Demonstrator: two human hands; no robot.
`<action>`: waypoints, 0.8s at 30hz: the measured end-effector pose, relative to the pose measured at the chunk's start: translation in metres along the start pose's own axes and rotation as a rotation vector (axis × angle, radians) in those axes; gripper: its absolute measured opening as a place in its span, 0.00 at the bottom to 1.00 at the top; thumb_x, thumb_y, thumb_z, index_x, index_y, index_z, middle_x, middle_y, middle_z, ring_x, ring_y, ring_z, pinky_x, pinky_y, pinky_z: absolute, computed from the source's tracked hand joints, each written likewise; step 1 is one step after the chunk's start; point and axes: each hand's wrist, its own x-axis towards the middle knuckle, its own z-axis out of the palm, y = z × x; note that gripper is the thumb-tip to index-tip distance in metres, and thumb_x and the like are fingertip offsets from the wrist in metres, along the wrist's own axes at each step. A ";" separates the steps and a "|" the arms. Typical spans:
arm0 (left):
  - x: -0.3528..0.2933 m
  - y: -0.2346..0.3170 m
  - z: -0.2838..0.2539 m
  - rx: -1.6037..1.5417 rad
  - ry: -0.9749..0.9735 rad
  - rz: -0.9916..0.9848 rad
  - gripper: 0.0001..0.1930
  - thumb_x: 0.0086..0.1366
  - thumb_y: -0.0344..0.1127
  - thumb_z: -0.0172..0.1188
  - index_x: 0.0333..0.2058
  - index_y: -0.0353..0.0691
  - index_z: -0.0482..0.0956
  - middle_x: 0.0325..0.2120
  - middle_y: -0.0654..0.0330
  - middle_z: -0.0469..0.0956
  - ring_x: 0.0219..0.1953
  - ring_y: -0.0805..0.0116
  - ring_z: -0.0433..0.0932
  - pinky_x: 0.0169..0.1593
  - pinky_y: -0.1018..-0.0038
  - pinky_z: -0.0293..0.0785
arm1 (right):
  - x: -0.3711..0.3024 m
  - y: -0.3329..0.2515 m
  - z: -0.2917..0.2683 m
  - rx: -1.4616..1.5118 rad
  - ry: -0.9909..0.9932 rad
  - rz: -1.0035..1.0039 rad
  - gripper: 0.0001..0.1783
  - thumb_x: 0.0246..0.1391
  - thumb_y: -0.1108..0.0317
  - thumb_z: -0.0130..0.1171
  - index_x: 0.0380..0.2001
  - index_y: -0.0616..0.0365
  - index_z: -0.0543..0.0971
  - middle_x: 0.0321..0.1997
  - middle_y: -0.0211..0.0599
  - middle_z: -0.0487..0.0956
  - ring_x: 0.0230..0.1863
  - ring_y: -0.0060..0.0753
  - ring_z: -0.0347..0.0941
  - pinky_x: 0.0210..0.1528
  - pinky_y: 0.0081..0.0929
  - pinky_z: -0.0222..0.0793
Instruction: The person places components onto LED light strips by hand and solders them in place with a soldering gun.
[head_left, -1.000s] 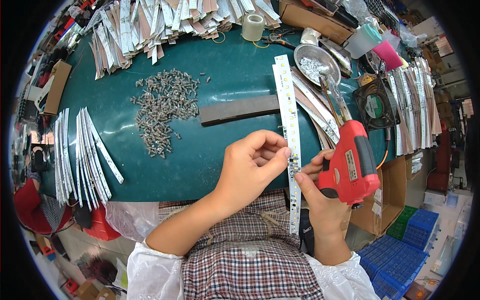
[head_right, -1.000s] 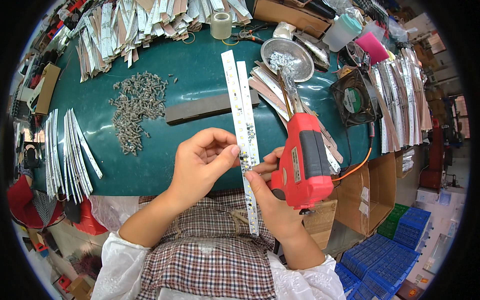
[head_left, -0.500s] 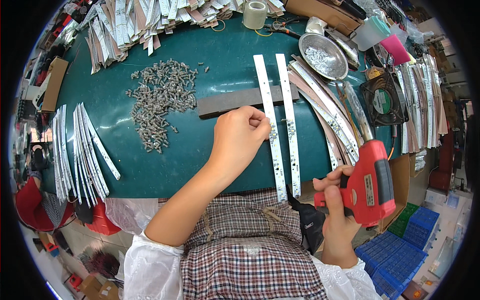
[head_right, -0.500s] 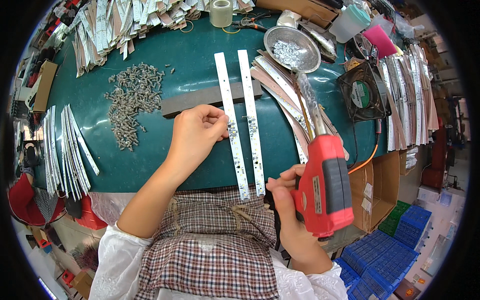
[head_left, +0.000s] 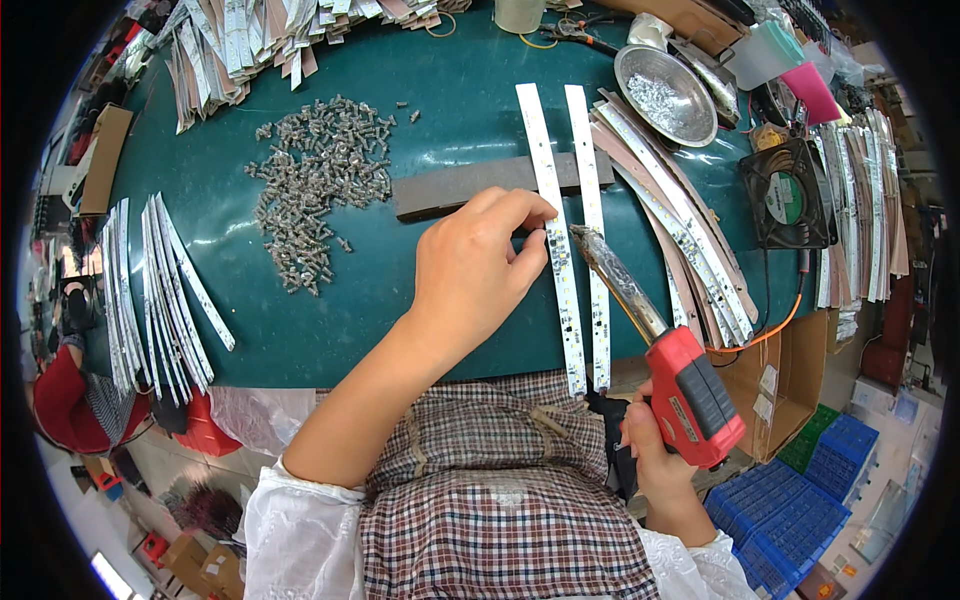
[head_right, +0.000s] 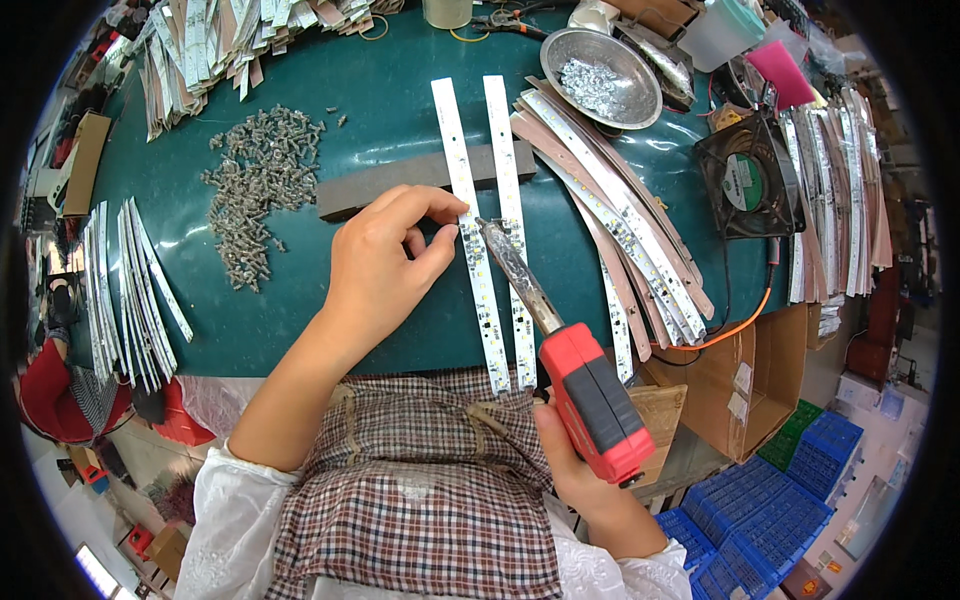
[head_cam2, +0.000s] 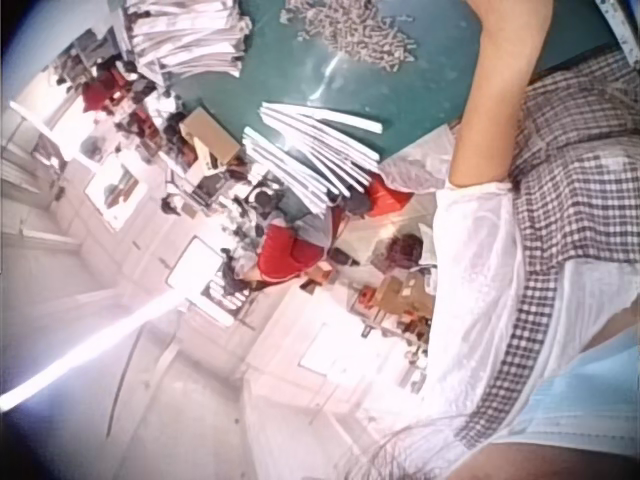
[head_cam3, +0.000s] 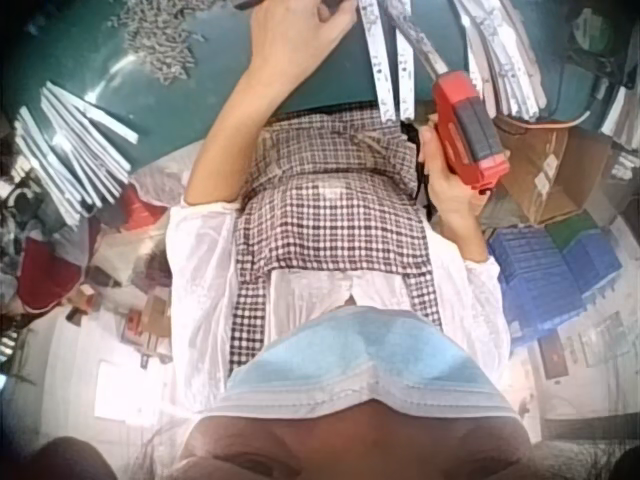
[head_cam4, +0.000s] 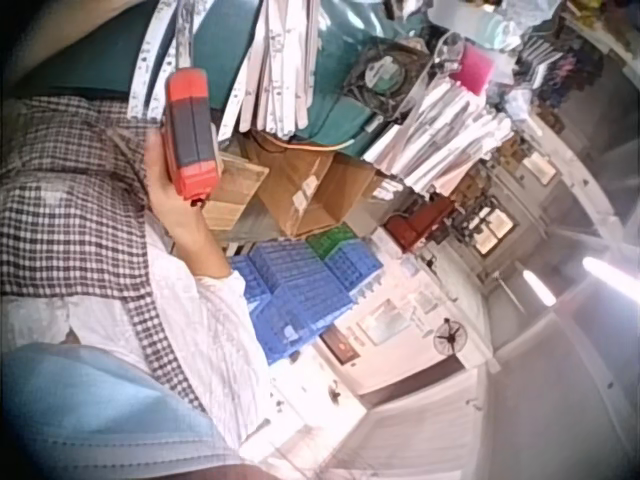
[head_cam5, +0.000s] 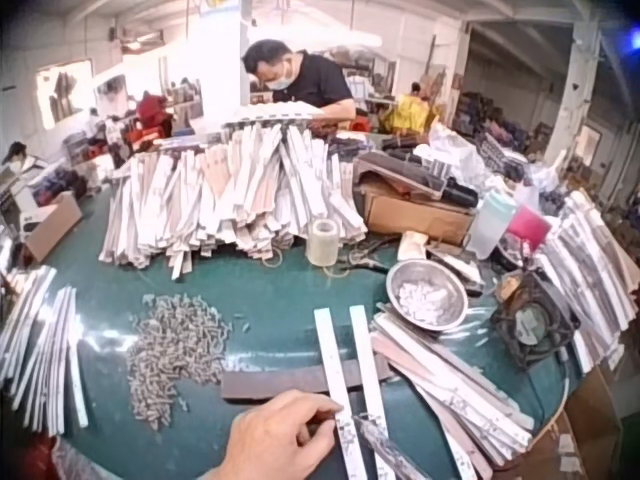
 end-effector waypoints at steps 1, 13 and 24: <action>0.000 0.000 0.000 0.006 0.000 0.000 0.11 0.53 0.26 0.63 0.37 0.42 0.81 0.31 0.66 0.80 0.18 0.79 0.70 0.24 0.80 0.67 | 0.000 0.002 0.000 -0.039 -0.009 -0.012 0.12 0.58 0.76 0.56 0.44 0.65 0.71 0.28 0.34 0.72 0.18 0.16 0.64 0.20 0.16 0.62; 0.000 -0.001 0.000 -0.016 0.011 -0.002 0.11 0.52 0.26 0.62 0.36 0.42 0.82 0.29 0.66 0.80 0.17 0.79 0.68 0.23 0.80 0.65 | 0.009 0.001 0.008 0.040 -0.032 0.029 0.08 0.57 0.76 0.56 0.40 0.65 0.71 0.29 0.33 0.71 0.18 0.15 0.64 0.19 0.16 0.63; 0.001 -0.003 0.001 -0.028 0.016 -0.005 0.11 0.52 0.26 0.63 0.36 0.43 0.82 0.28 0.66 0.79 0.17 0.78 0.68 0.23 0.80 0.65 | 0.009 0.004 0.008 0.054 -0.060 0.076 0.08 0.58 0.74 0.57 0.39 0.65 0.71 0.27 0.32 0.71 0.17 0.14 0.62 0.18 0.16 0.62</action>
